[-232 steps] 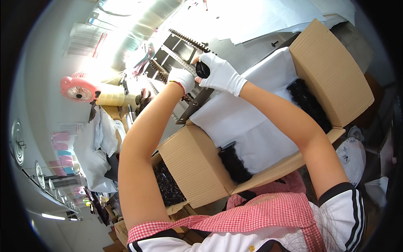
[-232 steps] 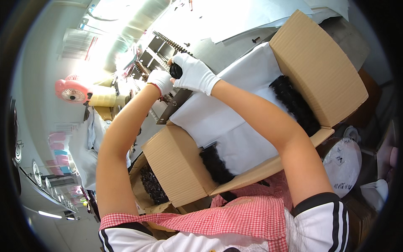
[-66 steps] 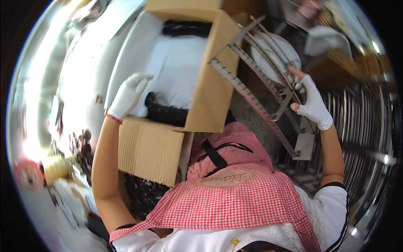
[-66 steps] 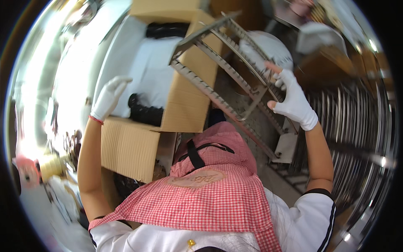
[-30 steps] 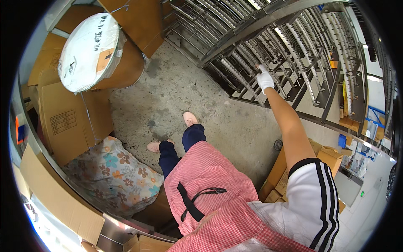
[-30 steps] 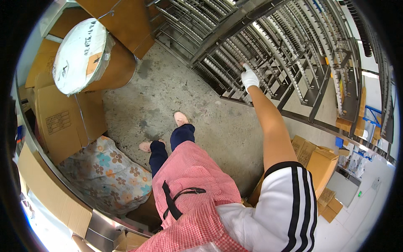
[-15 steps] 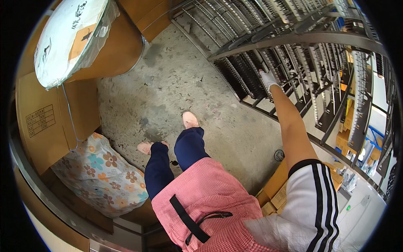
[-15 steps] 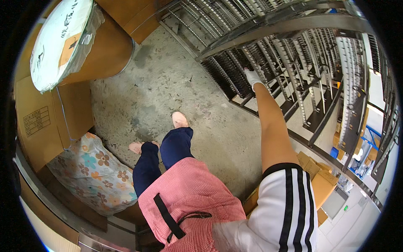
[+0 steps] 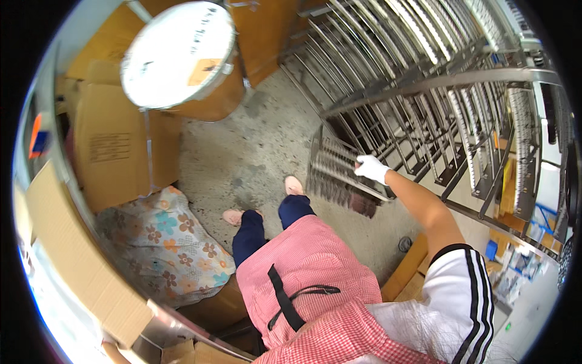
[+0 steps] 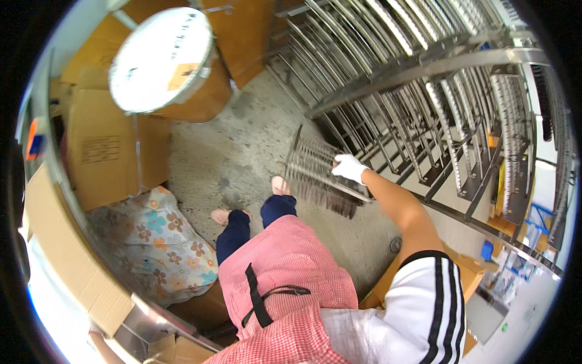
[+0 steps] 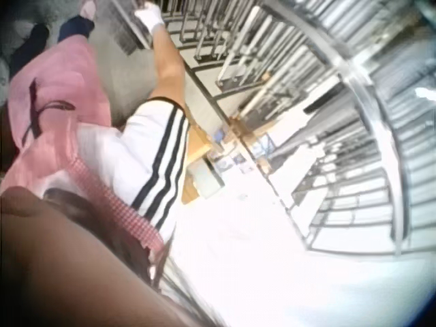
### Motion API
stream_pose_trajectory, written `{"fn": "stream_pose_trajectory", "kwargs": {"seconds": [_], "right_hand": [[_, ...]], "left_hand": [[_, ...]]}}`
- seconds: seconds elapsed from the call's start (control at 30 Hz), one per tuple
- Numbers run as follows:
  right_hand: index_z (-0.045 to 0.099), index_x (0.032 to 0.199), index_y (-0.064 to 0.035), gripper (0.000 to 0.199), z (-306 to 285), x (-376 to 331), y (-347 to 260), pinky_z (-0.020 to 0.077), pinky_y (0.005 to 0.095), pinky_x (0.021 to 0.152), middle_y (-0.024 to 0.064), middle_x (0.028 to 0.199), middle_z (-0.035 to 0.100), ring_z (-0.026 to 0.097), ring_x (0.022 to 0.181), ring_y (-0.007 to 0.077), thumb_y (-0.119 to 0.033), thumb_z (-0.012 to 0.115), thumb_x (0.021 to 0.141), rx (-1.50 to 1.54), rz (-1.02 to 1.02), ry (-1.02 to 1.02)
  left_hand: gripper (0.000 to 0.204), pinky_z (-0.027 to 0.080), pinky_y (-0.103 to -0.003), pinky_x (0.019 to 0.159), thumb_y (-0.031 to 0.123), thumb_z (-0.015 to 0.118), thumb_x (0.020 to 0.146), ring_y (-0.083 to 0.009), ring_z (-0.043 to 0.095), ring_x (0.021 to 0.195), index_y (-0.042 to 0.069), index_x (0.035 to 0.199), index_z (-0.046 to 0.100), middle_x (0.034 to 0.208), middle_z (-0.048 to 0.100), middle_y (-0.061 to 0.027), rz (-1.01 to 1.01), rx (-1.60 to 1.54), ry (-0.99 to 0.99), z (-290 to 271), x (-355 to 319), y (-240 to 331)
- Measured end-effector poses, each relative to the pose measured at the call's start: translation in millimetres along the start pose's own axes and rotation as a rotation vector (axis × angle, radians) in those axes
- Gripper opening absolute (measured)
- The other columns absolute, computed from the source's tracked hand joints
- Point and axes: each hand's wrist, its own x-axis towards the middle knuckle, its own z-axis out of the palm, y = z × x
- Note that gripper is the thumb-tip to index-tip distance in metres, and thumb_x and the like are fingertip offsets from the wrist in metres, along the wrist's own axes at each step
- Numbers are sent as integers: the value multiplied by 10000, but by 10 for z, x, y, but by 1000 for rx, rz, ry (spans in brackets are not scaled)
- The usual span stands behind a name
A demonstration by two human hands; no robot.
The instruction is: The person repeatedly picks up small black components from a cardboard box and inserts them into slots on a metal rack. They then move the rack to a nearby metal shelving unit and return to continue the process.
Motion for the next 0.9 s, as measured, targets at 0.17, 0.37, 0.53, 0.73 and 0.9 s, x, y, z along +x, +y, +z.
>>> {"fn": "stream_pose_trajectory", "kwargs": {"seconds": [0.17, 0.37, 0.53, 0.73, 0.9], "right_hand": [[573, 865, -83, 182, -275, -1521, -1579, 421, 255, 617, -28, 777, 549, 500, 702, 77, -125, 735, 795, 231, -261, -519], [540, 842, -91, 420, 218, -3142, -3739, 391, 201, 568, -50, 771, 511, 478, 655, 34, -202, 918, 697, 184, -593, -520], [539, 832, -64, 340, 1252, -3939, -5244, 434, 201, 573, -30, 750, 539, 522, 648, 39, -79, 869, 752, 65, -1173, -164], [551, 849, -11, 207, 2782, -4570, -6612, 507, 208, 661, 27, 841, 645, 678, 860, 79, 58, 743, 814, 158, -1551, -428], [649, 1155, -37, 279, 3456, -4864, -7709, 511, 272, 710, 44, 852, 705, 631, 777, 92, -130, 681, 893, -317, -1773, -759]], "left_hand": [[429, 490, -360, 947, 282, 510, 998, -235, 575, 1150, -11, 1304, 577, 1274, 612, -134, 371, 6, 223, -345, -552, 433], [400, 384, -363, 1097, 212, 536, 980, -230, 506, 1273, 0, 1316, 585, 1378, 568, -115, 607, -115, -401, -1012, -2040, 1528], [457, 364, -386, 1119, 307, 526, 1030, -241, 529, 1275, 14, 1381, 526, 1403, 539, -131, 877, -559, -1080, -1232, -2631, 2323], [340, 505, -309, 857, 214, 536, 991, -189, 607, 1034, -45, 1211, 538, 1187, 599, -132, 1243, -987, -190, -1698, -2287, 2845], [102, 502, -291, 699, 38, 539, 937, -187, 620, 723, -13, 1023, 562, 829, 656, -79, 1191, -1215, 194, -2585, -1708, 2782]]}}
